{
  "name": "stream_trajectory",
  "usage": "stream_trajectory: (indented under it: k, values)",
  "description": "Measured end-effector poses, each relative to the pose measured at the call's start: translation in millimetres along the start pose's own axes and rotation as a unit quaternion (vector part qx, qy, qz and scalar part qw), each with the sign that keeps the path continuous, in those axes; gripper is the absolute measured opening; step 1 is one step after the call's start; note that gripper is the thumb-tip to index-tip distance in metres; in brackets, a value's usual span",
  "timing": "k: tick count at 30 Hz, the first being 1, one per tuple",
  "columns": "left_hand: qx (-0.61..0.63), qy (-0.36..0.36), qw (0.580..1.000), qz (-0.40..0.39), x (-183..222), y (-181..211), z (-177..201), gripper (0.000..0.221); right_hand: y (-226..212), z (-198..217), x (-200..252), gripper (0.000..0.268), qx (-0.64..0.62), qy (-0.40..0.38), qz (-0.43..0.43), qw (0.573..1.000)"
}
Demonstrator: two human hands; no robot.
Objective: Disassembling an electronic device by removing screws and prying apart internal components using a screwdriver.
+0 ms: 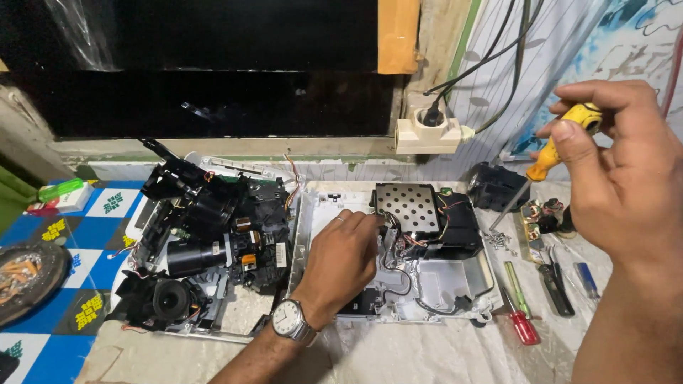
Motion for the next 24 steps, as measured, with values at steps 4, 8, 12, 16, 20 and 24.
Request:
stream_trajectory:
  k: [4, 8, 12, 16, 20, 24]
  values:
    - [0.009, 0.016, 0.999, 0.033, 3, -3, -3, 0.02, 6, -4, -2, 0.028, -0.089, -0.015, -0.043, 0.995]
    - [0.001, 0.042, 0.998, 0.045, 7, 3, -9, 0.016, 20, -3, 0, 0.027, -0.149, 0.009, -0.088, 0.985]
    - [0.009, 0.054, 0.997, 0.049, 13, 3, -15, 0.011, 28, -14, -10, 0.013, -0.182, 0.042, -0.22, 0.957]
    - [0.021, 0.023, 0.996, 0.086, 15, 1, -21, 0.009, 13, -20, -21, 0.009, 0.016, -0.081, -0.29, 0.953]
    - [0.009, 0.01, 0.995, 0.098, 14, -6, -20, 0.017, 15, -34, 20, 0.024, 0.258, -0.409, -0.399, 0.779]
    - [-0.052, 0.014, 0.992, 0.115, 5, -18, -9, 0.012, 70, -43, 98, 0.04, 0.283, -0.457, -0.344, 0.77]
Point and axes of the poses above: each hand's wrist, its own x-axis away from the middle knuckle, its own z-axis out of the back of the hand, y = z × x, the point moved 3 cm from there along -x, towards the middle knuckle, and after that the axes turned 13 degrees about y, right-handed, at the moved point
